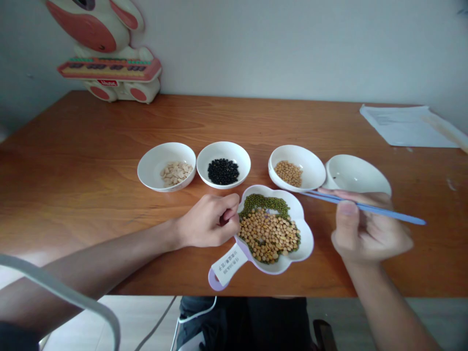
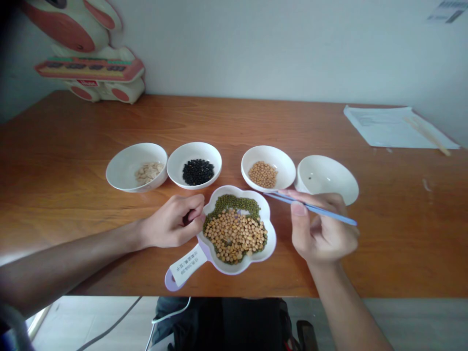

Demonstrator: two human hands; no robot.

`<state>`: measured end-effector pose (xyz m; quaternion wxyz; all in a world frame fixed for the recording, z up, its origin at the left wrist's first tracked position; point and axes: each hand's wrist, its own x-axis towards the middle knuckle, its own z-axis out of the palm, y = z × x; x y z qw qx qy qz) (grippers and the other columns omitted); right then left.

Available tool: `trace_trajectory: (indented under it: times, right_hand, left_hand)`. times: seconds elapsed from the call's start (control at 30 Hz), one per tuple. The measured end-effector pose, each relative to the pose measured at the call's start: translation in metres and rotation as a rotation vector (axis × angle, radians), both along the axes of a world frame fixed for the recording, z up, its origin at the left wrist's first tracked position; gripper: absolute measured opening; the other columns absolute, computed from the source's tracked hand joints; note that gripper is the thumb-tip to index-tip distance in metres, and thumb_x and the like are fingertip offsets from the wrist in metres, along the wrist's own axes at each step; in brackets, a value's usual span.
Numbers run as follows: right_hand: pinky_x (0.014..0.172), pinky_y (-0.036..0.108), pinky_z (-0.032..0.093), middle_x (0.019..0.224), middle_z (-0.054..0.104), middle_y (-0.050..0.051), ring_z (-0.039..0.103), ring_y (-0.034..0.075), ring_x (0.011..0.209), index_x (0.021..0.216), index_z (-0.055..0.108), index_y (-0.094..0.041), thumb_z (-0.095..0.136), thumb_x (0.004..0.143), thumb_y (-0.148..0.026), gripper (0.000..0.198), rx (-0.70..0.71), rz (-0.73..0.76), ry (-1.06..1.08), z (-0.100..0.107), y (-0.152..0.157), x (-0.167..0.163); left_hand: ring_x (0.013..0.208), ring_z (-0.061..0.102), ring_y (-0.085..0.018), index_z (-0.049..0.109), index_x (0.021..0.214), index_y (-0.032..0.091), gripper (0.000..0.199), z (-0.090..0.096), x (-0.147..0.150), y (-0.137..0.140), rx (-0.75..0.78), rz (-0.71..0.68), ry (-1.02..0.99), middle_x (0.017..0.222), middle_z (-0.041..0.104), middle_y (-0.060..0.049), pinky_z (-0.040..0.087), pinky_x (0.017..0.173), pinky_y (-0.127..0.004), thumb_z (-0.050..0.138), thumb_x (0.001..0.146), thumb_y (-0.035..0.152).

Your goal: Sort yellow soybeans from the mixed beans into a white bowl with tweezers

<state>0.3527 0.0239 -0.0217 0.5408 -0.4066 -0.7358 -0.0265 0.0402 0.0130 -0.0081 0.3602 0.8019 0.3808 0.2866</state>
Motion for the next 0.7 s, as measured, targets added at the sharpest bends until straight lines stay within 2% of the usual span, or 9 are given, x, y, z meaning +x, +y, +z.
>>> trace_trajectory:
  times: [0.1, 0.17, 0.23, 0.4, 0.7]
  right_hand:
    - [0.059, 0.036, 0.054, 0.090, 0.083, -0.002, 0.067, 0.020, 0.067, 0.119, 0.078, -0.030, 0.074, 0.084, -0.003, 0.045, 0.030, 0.154, -0.137, 0.004, -0.002, -0.006]
    - [0.059, 0.036, 0.055, 0.091, 0.083, -0.001, 0.067, 0.020, 0.067, 0.119, 0.077, -0.029, 0.074, 0.084, -0.003, 0.043, -0.018, 0.274, -0.199, 0.007, -0.001, -0.010]
    - [0.060, 0.036, 0.057, 0.092, 0.083, 0.000, 0.067, 0.020, 0.070, 0.117, 0.076, -0.028, 0.074, 0.085, -0.004, 0.040, -0.057, 0.325, -0.212, 0.007, 0.001, -0.013]
    - [0.063, 0.036, 0.057, 0.094, 0.083, 0.001, 0.066, 0.019, 0.073, 0.117, 0.076, -0.026, 0.073, 0.086, -0.003, 0.038, -0.080, 0.360, -0.197, 0.007, 0.000, -0.011]
    - [0.062, 0.032, 0.057, 0.091, 0.083, -0.001, 0.068, 0.017, 0.071, 0.112, 0.078, -0.026, 0.073, 0.086, -0.006, 0.034, -0.109, 0.344, -0.192, 0.008, 0.000, -0.014]
  left_hand:
    - [0.050, 0.032, -0.007, 0.033, 0.074, 0.023, 0.024, 0.000, 0.000, 0.000, 0.009, 0.000, 0.000, 0.061, 0.041, 0.009, 0.026, 0.049, -0.022, 0.052, 0.081, 0.012]
    - [0.050, 0.032, -0.006, 0.033, 0.074, 0.023, 0.023, 0.000, 0.000, 0.000, 0.031, -0.003, -0.006, 0.061, 0.039, 0.009, 0.026, 0.049, -0.022, 0.051, 0.082, 0.011]
    - [0.050, 0.032, -0.006, 0.033, 0.074, 0.023, 0.024, -0.001, 0.000, 0.000, 0.042, -0.004, -0.013, 0.061, 0.039, 0.009, 0.025, 0.049, -0.022, 0.051, 0.082, 0.010]
    - [0.050, 0.031, -0.006, 0.033, 0.074, 0.023, 0.024, -0.003, 0.000, -0.001, 0.049, -0.004, -0.021, 0.061, 0.038, 0.009, 0.025, 0.049, -0.022, 0.051, 0.082, 0.009]
    - [0.050, 0.031, -0.006, 0.033, 0.074, 0.023, 0.024, -0.003, -0.001, 0.000, 0.061, -0.010, -0.013, 0.062, 0.039, 0.009, 0.025, 0.050, -0.022, 0.051, 0.083, 0.009]
